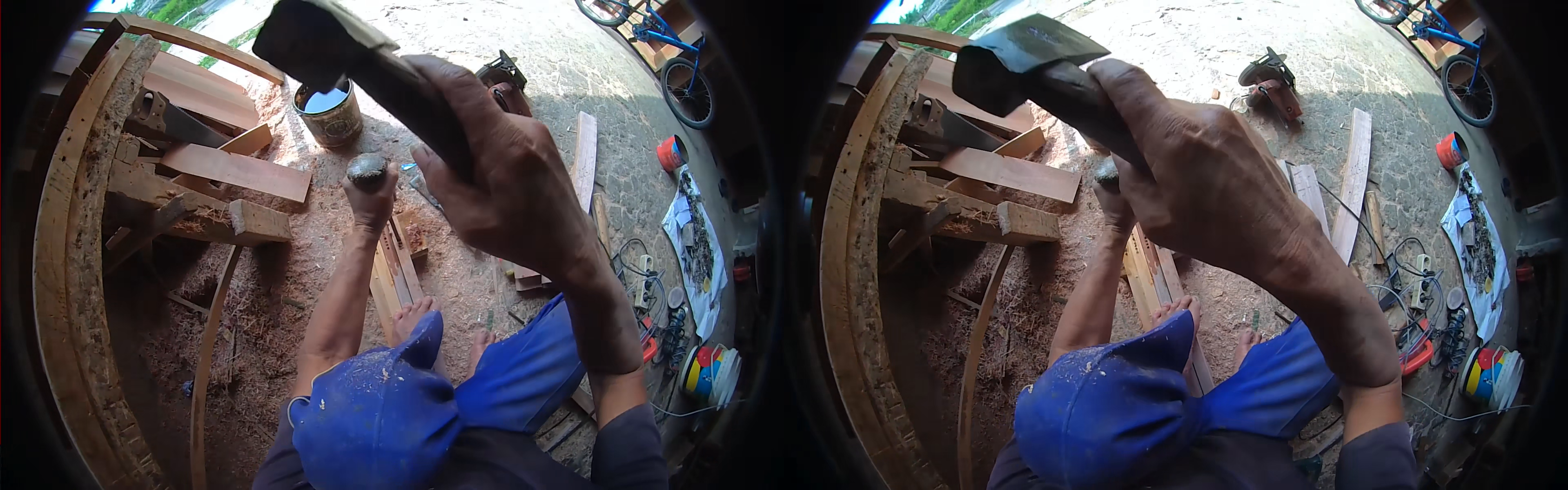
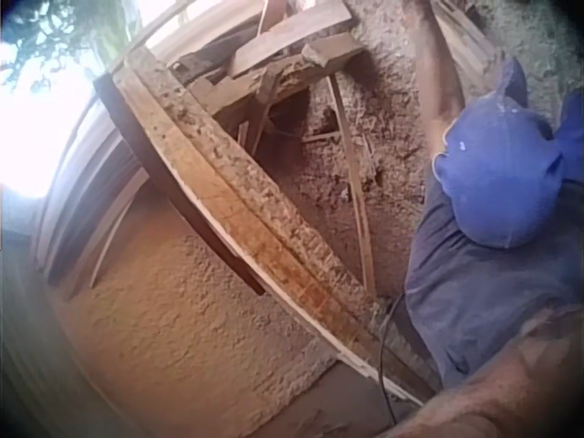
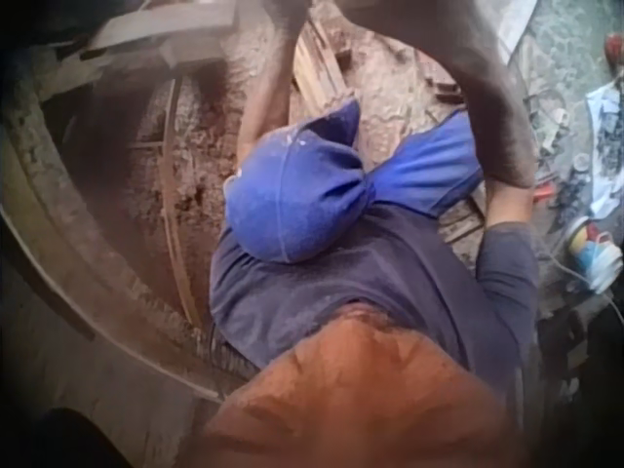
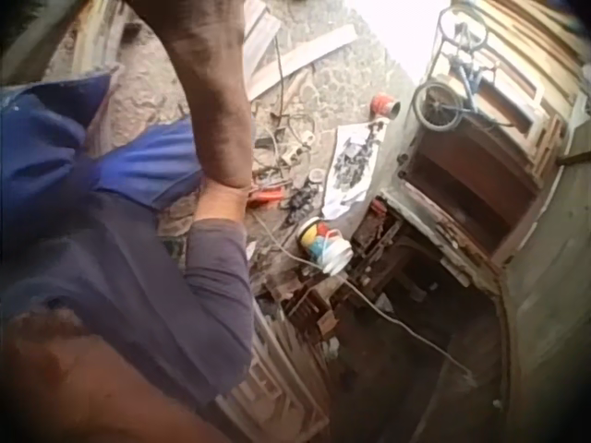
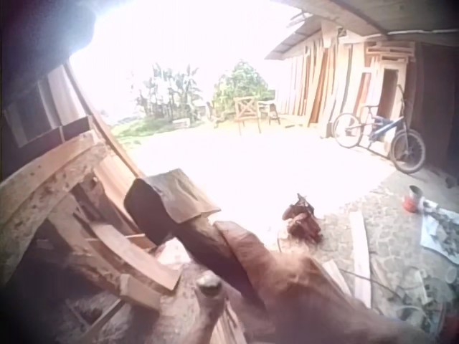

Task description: The person shapes wood by using an axe to strike a metal chisel held against a wood plank. They repeatedly dip the chisel into a bucket of dark liquid and continue striking it into the wood.

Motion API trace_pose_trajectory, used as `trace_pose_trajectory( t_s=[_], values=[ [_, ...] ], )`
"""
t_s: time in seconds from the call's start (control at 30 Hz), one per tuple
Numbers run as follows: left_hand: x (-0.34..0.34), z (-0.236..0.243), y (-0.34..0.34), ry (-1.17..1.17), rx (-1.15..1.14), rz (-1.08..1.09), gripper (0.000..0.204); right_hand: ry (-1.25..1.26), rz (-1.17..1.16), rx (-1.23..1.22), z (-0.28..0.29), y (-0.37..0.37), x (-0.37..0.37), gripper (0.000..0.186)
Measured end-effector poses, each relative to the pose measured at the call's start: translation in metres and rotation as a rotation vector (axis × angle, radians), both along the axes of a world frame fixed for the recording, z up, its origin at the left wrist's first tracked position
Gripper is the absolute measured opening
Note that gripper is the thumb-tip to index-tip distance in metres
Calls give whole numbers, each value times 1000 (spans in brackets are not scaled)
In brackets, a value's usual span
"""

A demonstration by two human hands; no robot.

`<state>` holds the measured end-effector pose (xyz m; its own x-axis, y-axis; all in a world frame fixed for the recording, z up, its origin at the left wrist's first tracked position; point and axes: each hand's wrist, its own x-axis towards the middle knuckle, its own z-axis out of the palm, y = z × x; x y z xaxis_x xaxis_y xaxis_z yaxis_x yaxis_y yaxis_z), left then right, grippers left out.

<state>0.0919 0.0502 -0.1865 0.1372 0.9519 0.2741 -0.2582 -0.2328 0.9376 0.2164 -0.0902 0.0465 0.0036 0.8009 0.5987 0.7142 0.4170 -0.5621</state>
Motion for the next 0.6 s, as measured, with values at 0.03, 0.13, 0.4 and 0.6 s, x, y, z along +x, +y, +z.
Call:
trace_pose_trajectory(
  t_s=[0.03,0.13,0.4,0.6],
  values=[
    [0,-11,-9,-41,-24,-17,14,9,-35,99,5,4,-2,60],
    [3,-28,-20,-82,-53,-32,16,-109,-116,29,-15,11,-3,56],
    [-14,-6,-58,520,505,137,41,-299,52,-655,-61,-25,10,67],
    [6,-23,36,153,-155,55,11,-65,-66,229,33,41,10,28]
  ],
)
